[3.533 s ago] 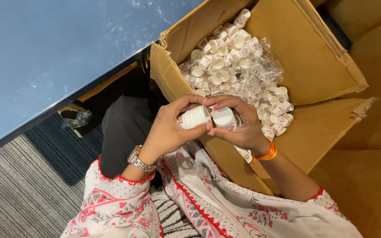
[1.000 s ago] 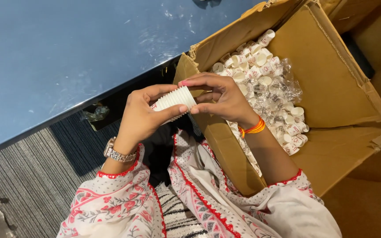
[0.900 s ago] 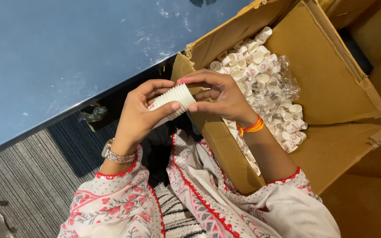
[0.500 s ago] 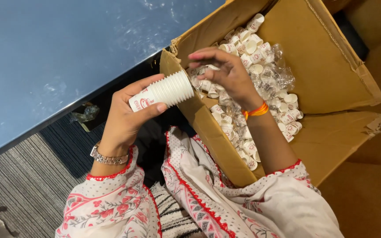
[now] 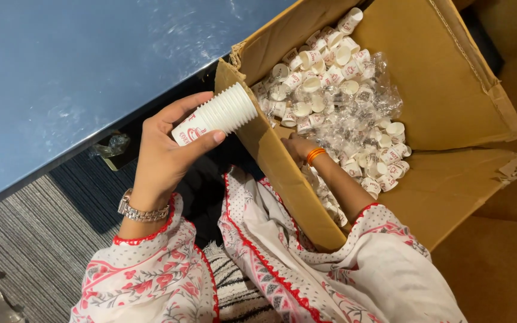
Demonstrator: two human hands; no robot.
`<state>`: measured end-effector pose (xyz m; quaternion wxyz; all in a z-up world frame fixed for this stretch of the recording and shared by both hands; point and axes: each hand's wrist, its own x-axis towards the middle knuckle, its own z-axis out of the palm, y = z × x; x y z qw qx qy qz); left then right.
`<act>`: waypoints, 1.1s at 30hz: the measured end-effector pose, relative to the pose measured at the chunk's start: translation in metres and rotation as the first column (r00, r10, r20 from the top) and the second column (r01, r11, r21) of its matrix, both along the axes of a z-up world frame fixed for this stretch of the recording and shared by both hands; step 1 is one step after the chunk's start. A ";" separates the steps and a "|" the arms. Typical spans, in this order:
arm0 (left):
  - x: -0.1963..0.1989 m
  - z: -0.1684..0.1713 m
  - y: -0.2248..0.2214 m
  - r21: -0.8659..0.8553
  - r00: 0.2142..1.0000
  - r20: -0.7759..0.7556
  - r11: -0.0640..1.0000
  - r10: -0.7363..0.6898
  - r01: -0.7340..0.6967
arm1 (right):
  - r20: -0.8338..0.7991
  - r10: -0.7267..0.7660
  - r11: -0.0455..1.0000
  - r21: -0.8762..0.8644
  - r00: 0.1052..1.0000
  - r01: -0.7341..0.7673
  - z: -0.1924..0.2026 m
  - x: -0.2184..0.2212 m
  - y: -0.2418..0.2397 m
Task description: Sort paper cups from a bulk box into smaller stacks and wrap them in plastic.
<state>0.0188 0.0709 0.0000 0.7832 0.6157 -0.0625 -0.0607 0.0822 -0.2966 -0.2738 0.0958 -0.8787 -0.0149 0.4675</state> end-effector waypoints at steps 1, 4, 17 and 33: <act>0.000 -0.001 0.000 0.016 1.000 0.005 1.000 0.013 -0.013 | 0.090 0.081 0.996 0.038 0.993 -0.085 -0.024 -0.001 -0.011; -0.001 -0.003 0.000 0.054 0.999 0.039 0.998 0.022 -0.024 | 0.274 0.200 0.977 0.018 0.941 -0.213 -0.037 0.000 -0.015; -0.011 0.004 0.001 0.158 0.995 0.104 0.987 0.013 -0.029 | -0.003 -0.566 0.209 0.967 0.824 0.148 0.262 0.027 0.051; -0.018 0.006 0.007 0.135 0.999 0.050 0.991 0.005 -0.012 | -0.057 -0.346 -0.120 0.993 0.936 0.016 0.291 -0.021 0.129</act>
